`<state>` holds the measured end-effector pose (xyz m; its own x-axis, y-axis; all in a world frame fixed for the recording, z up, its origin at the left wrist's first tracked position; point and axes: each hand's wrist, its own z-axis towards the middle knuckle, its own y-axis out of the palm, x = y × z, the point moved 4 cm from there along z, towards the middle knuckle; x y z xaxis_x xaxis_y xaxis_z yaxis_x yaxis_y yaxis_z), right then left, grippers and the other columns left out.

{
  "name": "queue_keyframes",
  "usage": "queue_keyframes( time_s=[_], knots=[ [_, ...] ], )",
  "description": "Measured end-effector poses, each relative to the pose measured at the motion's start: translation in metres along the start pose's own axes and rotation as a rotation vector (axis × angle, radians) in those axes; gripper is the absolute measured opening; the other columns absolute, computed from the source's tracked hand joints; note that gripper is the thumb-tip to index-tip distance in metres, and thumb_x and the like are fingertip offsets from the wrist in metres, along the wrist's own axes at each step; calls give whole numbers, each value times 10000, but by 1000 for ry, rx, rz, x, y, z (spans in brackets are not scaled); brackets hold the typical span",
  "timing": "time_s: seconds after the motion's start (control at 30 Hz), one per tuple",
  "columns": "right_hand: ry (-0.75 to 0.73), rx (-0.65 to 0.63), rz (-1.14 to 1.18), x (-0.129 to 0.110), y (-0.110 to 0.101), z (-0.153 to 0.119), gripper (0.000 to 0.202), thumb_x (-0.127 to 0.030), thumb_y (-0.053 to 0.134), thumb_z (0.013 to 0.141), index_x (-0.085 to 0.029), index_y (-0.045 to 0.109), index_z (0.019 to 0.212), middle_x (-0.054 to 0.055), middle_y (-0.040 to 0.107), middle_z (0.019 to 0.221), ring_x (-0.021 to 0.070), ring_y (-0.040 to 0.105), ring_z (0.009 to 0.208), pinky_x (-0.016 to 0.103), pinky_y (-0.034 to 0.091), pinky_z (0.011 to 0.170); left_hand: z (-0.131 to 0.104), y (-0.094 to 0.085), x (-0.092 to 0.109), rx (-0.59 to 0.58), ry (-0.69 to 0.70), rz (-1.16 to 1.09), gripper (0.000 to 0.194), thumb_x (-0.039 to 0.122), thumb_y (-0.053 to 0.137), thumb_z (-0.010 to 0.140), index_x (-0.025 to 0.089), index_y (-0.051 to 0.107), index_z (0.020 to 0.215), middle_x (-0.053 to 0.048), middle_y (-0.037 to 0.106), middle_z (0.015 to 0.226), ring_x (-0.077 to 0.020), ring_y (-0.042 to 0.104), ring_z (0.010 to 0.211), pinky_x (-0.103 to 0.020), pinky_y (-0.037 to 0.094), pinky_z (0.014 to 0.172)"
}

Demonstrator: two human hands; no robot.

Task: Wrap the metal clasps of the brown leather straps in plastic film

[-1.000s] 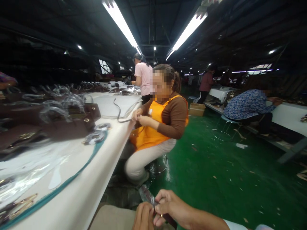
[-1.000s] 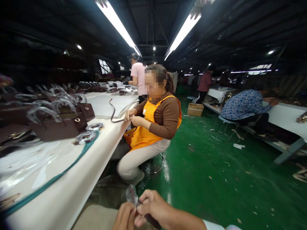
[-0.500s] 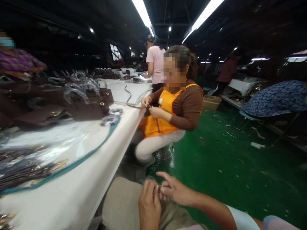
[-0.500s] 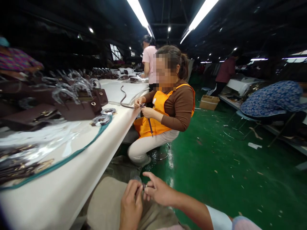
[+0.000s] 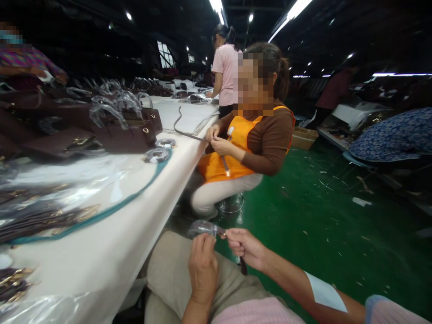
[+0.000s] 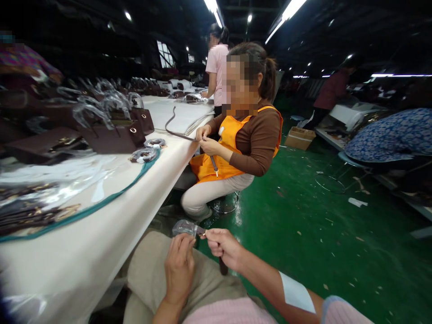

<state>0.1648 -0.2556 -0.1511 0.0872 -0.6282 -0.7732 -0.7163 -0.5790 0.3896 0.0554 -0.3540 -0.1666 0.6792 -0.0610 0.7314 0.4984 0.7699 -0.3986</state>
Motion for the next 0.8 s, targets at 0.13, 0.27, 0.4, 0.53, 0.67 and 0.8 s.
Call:
queue_keyframes(
  time_s=[0.13, 0.27, 0.4, 0.53, 0.67, 0.8],
  knots=[
    [56, -60, 51, 3, 4, 4, 463, -492, 797, 682, -114, 626, 888, -122, 229, 516, 37, 97, 461, 191, 85, 422, 5, 8, -7, -24, -258, -251, 164, 246, 517, 922, 199, 619, 804, -31, 611, 812, -192, 577, 808, -299, 446, 759],
    [-36, -29, -95, 1, 5, 9, 437, -490, 765, 731, -98, 655, 890, -101, 305, 500, 35, 153, 453, 203, 75, 442, -3, 22, -19, -122, -594, -561, 209, 353, 579, 875, 186, 623, 757, -22, 635, 784, -186, 589, 785, -281, 450, 745],
    [-300, 80, -579, -10, 8, 4, 434, -539, 668, 795, -111, 661, 722, -43, 436, 520, 69, 335, 497, 210, 199, 487, -8, 19, -17, -133, -645, -601, 222, 384, 582, 865, 185, 617, 773, -6, 604, 753, -176, 557, 751, -270, 433, 724],
    [-494, 156, -1093, -20, 16, -10, 357, -444, 548, 911, -163, 698, 749, 19, 652, 717, 138, 543, 687, 246, 326, 635, 0, 7, -4, -109, -470, -449, 196, 312, 534, 899, 198, 594, 752, -3, 564, 781, -169, 539, 769, -263, 407, 729],
    [-412, 222, -1234, -23, 9, -8, 255, -349, 602, 865, -161, 690, 716, 16, 635, 672, 131, 521, 658, 247, 307, 620, 6, 6, 9, -190, -360, -448, 215, 271, 505, 914, 199, 563, 719, -3, 543, 771, -167, 526, 769, -256, 394, 719],
    [-200, 44, -971, -24, 1, 6, 215, -302, 600, 820, -121, 650, 715, -16, 525, 572, 94, 441, 548, 207, 304, 518, 9, 10, 15, -267, -437, -627, 217, 302, 512, 914, 196, 535, 727, 4, 524, 768, -157, 506, 766, -247, 395, 717]
  ],
)
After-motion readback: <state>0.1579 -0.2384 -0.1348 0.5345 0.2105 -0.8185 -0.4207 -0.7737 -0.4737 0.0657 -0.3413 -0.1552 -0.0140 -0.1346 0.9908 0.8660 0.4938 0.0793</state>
